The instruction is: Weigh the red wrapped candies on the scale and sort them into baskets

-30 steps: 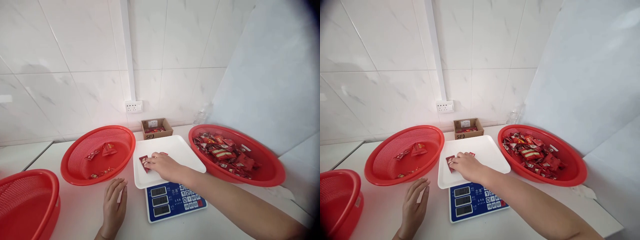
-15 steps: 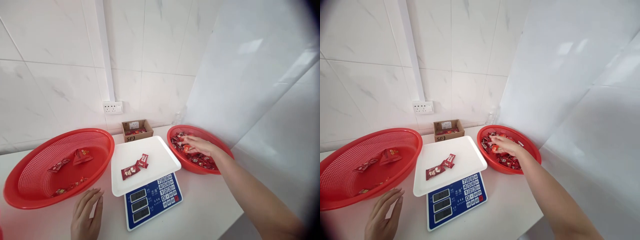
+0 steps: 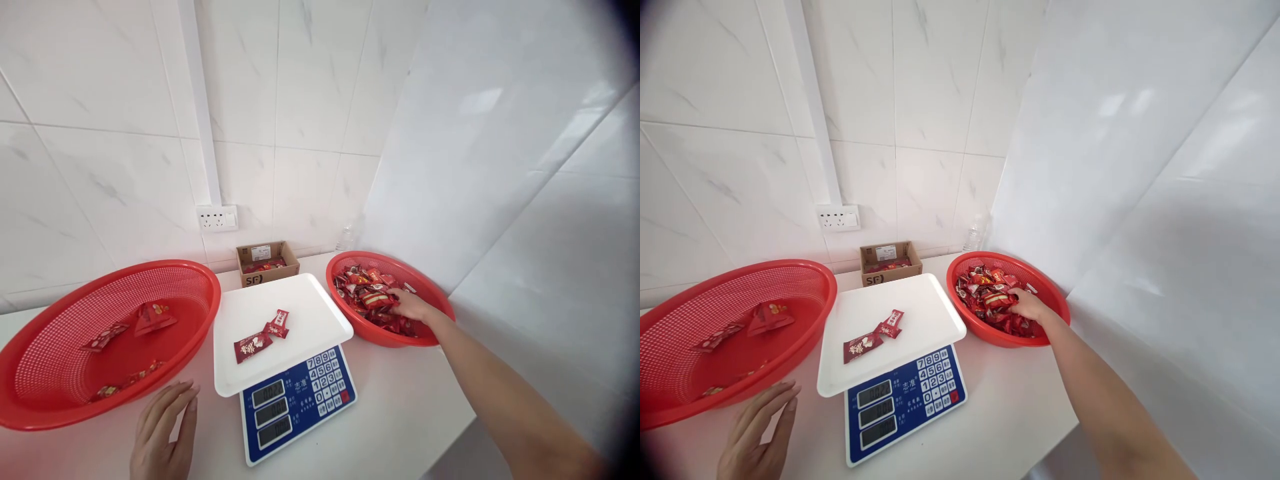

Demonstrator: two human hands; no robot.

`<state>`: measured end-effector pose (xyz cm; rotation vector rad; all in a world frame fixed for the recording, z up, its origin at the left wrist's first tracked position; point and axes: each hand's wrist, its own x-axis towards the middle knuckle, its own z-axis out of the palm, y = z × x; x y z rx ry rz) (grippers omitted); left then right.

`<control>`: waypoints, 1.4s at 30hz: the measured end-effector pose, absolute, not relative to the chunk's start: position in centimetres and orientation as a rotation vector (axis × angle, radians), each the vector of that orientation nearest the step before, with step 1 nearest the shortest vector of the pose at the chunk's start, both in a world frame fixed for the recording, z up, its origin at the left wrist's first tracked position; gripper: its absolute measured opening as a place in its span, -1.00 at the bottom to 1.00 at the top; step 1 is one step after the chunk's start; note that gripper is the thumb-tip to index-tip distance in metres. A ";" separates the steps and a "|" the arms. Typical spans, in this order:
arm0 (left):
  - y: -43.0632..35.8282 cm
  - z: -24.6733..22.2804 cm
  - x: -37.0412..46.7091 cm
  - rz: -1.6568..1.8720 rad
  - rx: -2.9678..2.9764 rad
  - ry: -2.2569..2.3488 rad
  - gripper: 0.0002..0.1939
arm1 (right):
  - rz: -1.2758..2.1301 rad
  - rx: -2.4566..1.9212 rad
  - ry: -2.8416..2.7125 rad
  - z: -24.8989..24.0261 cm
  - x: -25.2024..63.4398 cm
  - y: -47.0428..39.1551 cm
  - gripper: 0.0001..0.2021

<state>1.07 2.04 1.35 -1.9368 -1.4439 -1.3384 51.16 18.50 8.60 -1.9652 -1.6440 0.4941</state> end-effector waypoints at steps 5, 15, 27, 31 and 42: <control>2.1 1.2 1.0 -1.333 -1.942 -1.474 -0.86 | 0.702 -1.887 -1.457 9.4 51.3 18.0 -0.64; 2.1 0.9 0.9 -1.375 -1.932 -1.497 -0.86 | 0.583 -1.804 -1.275 11.0 50.0 18.3 -0.73; 1.3 2.1 1.8 -1.424 -1.914 -1.570 -0.85 | 1.016 -1.413 -1.872 13.2 33.5 15.6 -0.72; 1.1 2.0 1.8 -1.439 -1.917 -1.578 -0.83 | 0.778 -1.437 -2.197 11.9 31.2 15.8 -0.70; 0.9 1.8 1.8 -1.420 -1.952 -1.611 -0.81 | 0.465 -1.183 -2.542 13.8 26.2 13.1 -0.69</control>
